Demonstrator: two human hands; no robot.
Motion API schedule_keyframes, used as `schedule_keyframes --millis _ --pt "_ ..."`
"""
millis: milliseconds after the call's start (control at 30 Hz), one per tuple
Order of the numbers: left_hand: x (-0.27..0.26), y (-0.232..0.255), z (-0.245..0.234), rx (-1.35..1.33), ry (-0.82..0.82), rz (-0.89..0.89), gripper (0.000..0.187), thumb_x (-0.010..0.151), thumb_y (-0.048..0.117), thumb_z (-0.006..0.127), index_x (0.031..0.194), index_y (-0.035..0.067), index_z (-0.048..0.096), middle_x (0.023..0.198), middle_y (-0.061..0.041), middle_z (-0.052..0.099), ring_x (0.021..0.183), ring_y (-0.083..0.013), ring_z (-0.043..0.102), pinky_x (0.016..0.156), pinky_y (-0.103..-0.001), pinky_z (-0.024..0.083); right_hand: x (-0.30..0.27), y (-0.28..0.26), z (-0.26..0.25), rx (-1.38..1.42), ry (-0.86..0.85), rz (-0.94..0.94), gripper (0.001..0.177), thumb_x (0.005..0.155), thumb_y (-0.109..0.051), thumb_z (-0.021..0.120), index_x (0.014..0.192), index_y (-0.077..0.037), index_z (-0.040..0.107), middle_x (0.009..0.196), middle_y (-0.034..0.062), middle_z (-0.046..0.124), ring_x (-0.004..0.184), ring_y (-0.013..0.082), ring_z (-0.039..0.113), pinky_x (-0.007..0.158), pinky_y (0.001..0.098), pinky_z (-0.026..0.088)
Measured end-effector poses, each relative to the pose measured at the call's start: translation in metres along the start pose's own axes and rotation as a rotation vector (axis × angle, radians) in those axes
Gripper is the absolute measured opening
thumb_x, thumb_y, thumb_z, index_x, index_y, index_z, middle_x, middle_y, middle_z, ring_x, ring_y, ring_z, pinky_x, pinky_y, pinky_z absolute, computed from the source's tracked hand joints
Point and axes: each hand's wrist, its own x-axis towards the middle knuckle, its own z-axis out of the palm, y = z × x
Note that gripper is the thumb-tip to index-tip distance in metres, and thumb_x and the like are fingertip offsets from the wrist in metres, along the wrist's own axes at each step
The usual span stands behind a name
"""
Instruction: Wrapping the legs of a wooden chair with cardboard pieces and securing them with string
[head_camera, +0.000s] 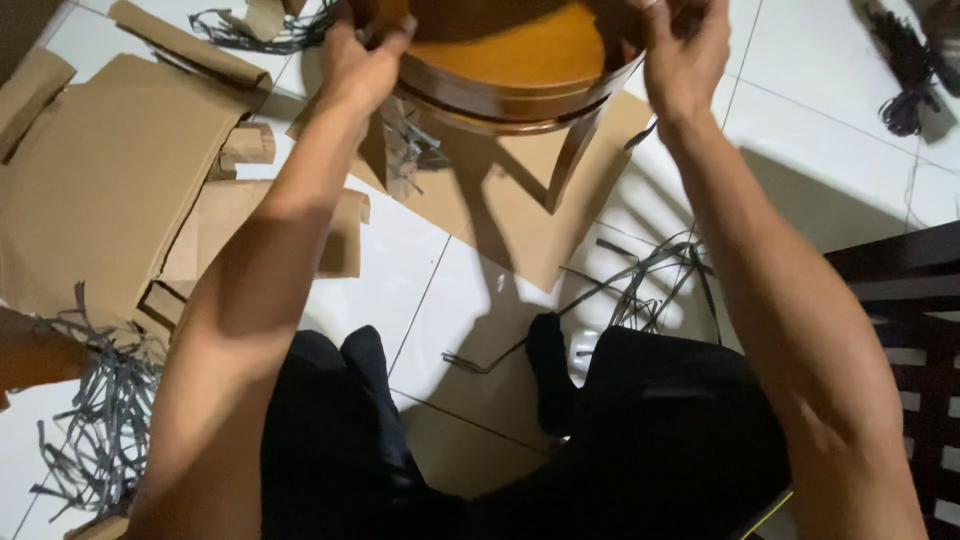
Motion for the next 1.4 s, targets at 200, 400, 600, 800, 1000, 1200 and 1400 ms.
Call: schedule_keyframes --millis 200,400,600,800,1000,1200,1400 --pt "0.004 0.002 -0.036 0.067 -0.075 -0.001 0.073 0.096 0.047 0.074 0.154 0.022 0.038 0.144 -0.011 0.060 0.127 -0.0250 0.065 0.112 -0.038 0.050 -0.030 -0.038 0.012 -0.176 -0.011 -0.003 0.038 0.106 -0.031 0.064 0.113 0.002 0.046 0.101 0.0169 0.066 0.094 0.0314 0.074 0.083 0.0413 0.066" --pt "0.035 -0.022 -0.034 -0.109 0.102 0.304 0.042 0.088 0.024 0.085 0.125 0.020 0.065 0.110 0.003 0.078 0.087 -0.0115 0.075 0.076 -0.026 0.062 -0.058 -0.083 0.006 -0.106 -0.100 0.075 0.035 0.102 -0.027 0.061 0.114 0.002 0.045 0.100 0.0145 0.060 0.092 0.0298 0.069 0.080 0.0402 0.064" --pt "0.024 -0.054 0.030 0.133 0.499 0.176 0.059 0.090 0.075 0.055 0.093 0.017 0.066 0.082 -0.002 0.069 0.072 -0.0227 0.066 0.066 -0.039 0.050 -0.068 -0.089 0.000 -0.153 -0.110 0.044 0.047 0.097 -0.025 0.066 0.127 0.004 0.045 0.120 0.0274 0.065 0.110 0.0418 0.066 0.086 0.0508 0.054" --pt "-0.070 -0.019 0.076 -0.337 0.086 -0.021 0.107 0.101 0.056 0.064 0.161 -0.006 0.001 0.167 -0.034 0.004 0.158 -0.0429 0.006 0.129 -0.055 0.006 -0.063 -0.073 0.006 -0.109 -0.100 0.087 0.054 0.091 -0.037 0.079 0.123 -0.001 0.055 0.118 0.0319 0.067 0.116 0.0543 0.060 0.100 0.0671 0.046" --pt "-0.069 -0.024 0.070 -0.286 0.078 -0.002 0.102 0.103 0.062 0.059 0.164 0.000 0.005 0.168 -0.030 0.006 0.158 -0.0416 0.007 0.128 -0.054 0.010 -0.058 -0.055 0.018 -0.217 -0.060 0.174 0.050 0.088 -0.046 0.077 0.119 -0.010 0.060 0.115 0.0218 0.072 0.114 0.0431 0.067 0.101 0.0609 0.049" --pt "-0.040 -0.047 0.071 -0.279 0.115 -0.074 0.101 0.099 0.061 0.066 0.166 0.008 0.012 0.168 -0.026 0.016 0.157 -0.0391 0.016 0.128 -0.052 0.017 -0.076 -0.085 0.018 -0.244 -0.053 0.285 0.051 0.086 -0.044 0.076 0.123 -0.012 0.062 0.117 0.0176 0.074 0.114 0.0395 0.068 0.100 0.0573 0.051" --pt "-0.034 -0.032 0.031 -0.316 -0.064 -0.062 0.098 0.104 0.056 0.062 0.164 0.001 0.008 0.168 -0.028 0.003 0.158 -0.0412 0.005 0.127 -0.058 0.008 -0.089 -0.086 0.031 -0.257 -0.039 0.300 0.063 0.088 -0.042 0.077 0.135 -0.005 0.057 0.121 0.0279 0.070 0.115 0.0483 0.066 0.100 0.0653 0.048"
